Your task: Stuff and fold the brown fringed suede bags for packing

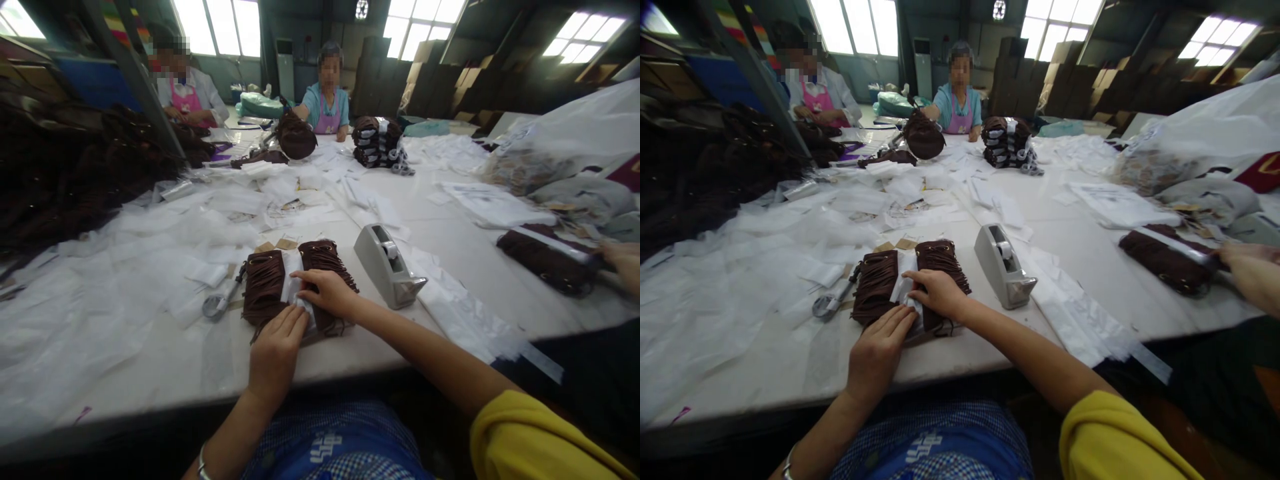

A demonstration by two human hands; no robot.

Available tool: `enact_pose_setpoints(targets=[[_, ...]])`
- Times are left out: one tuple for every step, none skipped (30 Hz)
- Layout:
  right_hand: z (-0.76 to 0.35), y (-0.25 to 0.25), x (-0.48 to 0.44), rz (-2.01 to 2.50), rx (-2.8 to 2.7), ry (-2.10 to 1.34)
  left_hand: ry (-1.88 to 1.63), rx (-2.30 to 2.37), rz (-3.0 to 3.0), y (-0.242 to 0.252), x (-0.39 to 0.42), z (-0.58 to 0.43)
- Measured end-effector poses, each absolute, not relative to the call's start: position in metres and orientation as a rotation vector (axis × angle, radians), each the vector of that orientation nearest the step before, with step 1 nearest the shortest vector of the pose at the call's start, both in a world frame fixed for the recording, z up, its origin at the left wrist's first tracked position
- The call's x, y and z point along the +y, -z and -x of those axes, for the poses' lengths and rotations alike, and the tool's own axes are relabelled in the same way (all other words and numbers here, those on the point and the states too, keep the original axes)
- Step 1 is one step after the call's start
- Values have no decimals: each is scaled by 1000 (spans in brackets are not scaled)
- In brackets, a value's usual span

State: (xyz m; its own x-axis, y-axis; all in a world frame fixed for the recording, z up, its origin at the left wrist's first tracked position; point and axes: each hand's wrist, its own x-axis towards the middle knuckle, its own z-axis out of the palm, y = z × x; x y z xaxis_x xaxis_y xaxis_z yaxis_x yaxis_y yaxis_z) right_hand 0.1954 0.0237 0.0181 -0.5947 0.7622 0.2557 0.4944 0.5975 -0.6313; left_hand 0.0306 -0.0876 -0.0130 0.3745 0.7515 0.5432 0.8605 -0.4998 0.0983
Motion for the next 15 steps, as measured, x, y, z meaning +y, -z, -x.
enact_pose_setpoints(targets=[[-195, -17, 25, 996, -2317, -690, 766, -1462, 2429, 13, -87, -31], [-194, -16, 26, 997, -2319, -681, 731, -1481, 2431, 13, -87, -31], [-193, -16, 26, 999, -2326, -665, 697, -1499, 2435, 12, -87, -32], [-194, -16, 26, 1004, -2333, -638, 670, -1511, 2443, 10, -86, -32], [-195, -19, 24, 1011, -2336, -596, 650, -1519, 2451, 9, -86, -32], [-200, -23, 21, 1017, -2327, -541, 634, -1523, 2459, 7, -86, -33], [-207, -28, 17, 1023, -2301, -471, 623, -1528, 2465, 5, -85, -33], [-218, -36, 13, 1036, -2258, -388, 613, -1533, 2469, 4, -85, -33], [-232, -44, 8, 1051, -2199, -298, 604, -1537, 2470, 2, -85, -34], [-250, -52, 2, 1086, -2126, -196, 595, -1541, 2467, 1, -85, -34], [-271, -59, -2, 1141, -2057, -86, 586, -1544, 2463, 1, -85, -34], [-293, -65, -6, 1207, -1982, 19, 575, -1549, 2459, 1, -85, -34], [-316, -69, -8, 1301, -1894, 98, 565, -1555, 2456, 1, -85, -34], [-338, -71, -10, 1405, -1839, 149, 553, -1560, 2457, 1, -86, -34], [-358, -71, -11, 1520, -1790, 163, 542, -1568, 2459, 2, -86, -34]])
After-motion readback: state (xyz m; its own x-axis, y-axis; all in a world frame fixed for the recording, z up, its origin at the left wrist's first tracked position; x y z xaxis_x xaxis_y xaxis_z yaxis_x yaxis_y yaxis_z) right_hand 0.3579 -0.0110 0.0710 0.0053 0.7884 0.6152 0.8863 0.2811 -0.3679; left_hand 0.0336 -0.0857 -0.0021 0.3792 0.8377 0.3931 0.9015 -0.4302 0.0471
